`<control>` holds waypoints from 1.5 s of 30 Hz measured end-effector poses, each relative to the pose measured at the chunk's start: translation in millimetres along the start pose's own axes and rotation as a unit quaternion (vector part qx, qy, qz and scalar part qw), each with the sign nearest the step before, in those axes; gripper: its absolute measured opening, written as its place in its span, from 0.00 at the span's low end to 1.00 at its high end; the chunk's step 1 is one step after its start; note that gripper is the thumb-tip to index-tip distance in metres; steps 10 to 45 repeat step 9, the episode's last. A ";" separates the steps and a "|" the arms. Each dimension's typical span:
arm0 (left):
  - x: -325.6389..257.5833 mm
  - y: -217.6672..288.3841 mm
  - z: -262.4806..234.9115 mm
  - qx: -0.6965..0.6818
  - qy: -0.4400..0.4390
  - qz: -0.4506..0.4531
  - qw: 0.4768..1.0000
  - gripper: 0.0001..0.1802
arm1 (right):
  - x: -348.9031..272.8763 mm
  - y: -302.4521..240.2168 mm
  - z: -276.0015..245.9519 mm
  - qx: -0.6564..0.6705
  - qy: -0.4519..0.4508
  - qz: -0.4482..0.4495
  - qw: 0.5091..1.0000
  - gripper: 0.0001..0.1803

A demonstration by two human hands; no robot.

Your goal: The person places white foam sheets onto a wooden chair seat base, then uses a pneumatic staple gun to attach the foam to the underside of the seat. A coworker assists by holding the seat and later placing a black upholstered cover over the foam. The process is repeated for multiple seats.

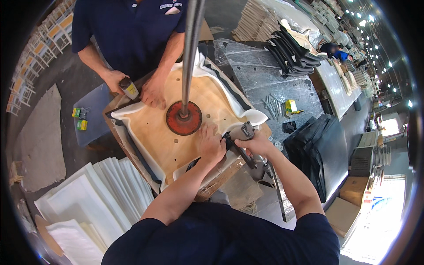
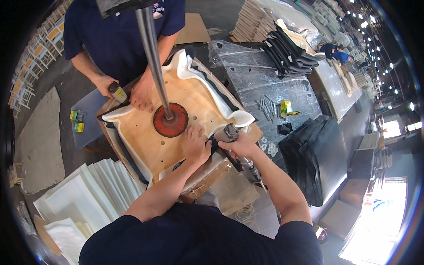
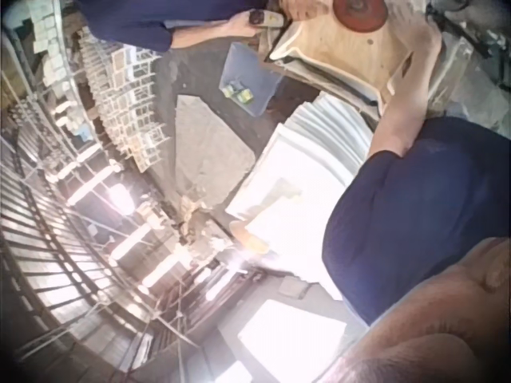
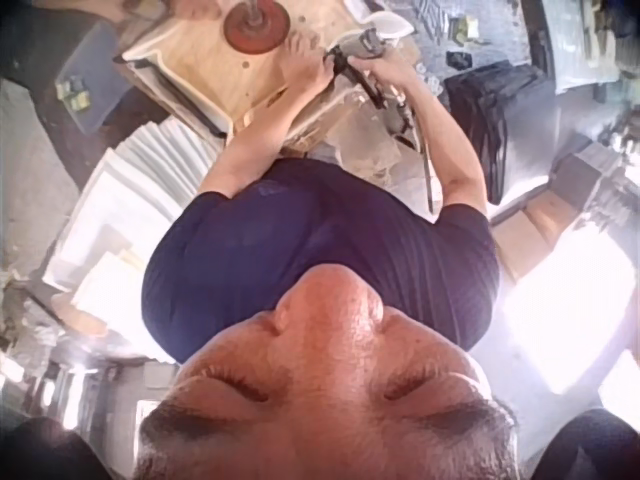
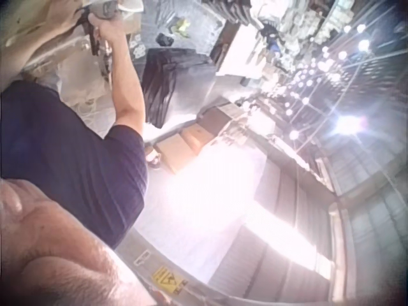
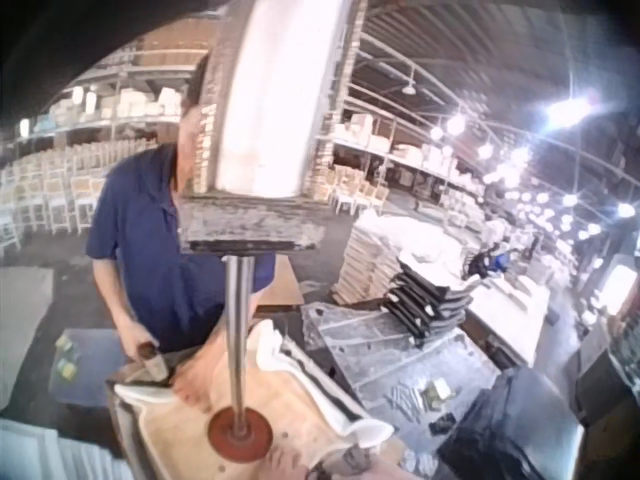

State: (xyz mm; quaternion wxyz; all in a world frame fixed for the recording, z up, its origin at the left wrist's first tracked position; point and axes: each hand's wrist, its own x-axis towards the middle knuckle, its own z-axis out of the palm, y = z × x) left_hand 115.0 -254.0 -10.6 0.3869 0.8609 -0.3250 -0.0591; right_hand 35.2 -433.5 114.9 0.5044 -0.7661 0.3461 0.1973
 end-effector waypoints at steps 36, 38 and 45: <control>2.6 -2.9 6.1 -0.004 0.021 -0.009 1.000 0.10 | 22.7 -25.3 0.9 -0.147 -0.026 0.068 0.987 0.32; 2.6 -2.9 6.1 -0.004 0.021 -0.009 1.000 0.10 | 22.7 -25.3 0.9 -0.147 -0.026 0.068 0.987 0.32; 2.6 -2.9 6.1 -0.004 0.021 -0.009 1.000 0.10 | 22.7 -25.3 0.9 -0.147 -0.026 0.068 0.987 0.32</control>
